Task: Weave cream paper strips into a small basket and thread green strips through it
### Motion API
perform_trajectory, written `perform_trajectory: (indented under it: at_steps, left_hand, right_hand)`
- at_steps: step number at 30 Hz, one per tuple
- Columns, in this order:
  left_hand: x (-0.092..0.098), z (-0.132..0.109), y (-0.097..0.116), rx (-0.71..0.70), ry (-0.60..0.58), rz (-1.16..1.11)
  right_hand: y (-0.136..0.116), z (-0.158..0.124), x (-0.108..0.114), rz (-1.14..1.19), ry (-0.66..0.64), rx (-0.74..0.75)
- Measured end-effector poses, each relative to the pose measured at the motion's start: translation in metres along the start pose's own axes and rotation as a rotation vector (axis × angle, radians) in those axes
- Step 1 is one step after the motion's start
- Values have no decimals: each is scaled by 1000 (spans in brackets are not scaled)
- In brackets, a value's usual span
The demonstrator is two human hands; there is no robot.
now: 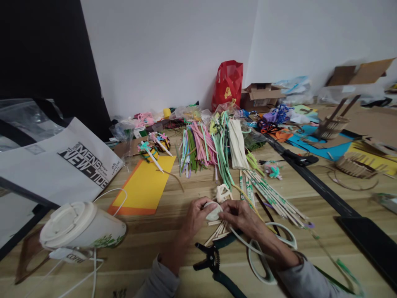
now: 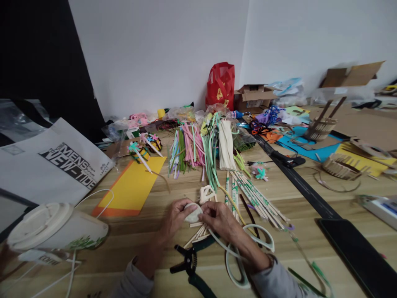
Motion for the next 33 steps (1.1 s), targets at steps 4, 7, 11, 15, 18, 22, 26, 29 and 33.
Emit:
perform_trajectory:
  at_steps: [4,7,11,15,18,22,26,29,33]
  left_hand:
    - [-1,4,-14,68,103,-231]
    - [-4,3,-19,82,144,-313]
    - [-8,0,-17,89,191,-348]
    - [-10,-3,-15,87,258,-358]
    - [-12,-5,-14,88,282,-393]
    - [-15,-6,-12,100,293,-448]
    - [-20,-7,-13,119,270,-538]
    - [-23,-6,-15,132,247,-583]
    - [-22,-4,-18,129,184,-558]
  right_hand:
    - [5,1,-4,152,1,-33]
    - [9,1,-9,198,-7,-38]
    - [10,1,-15,228,6,-43]
    - [6,1,-20,220,47,-26]
    - [6,0,-22,245,85,-28]
    - [10,1,-22,265,122,-20]
    - [11,2,-22,251,139,11]
    - [12,2,-21,249,138,14]
    - [15,1,-19,207,119,16]
Point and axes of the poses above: each hand's wrist, its own z-axis towards the middle knuckle, its own x-axis out of the back of the hand, y = z × x, the point moved 3 cm from there along z, towards the middle knuckle, and after that the axes turned 10 degrees about x, right-handed, at the moved point
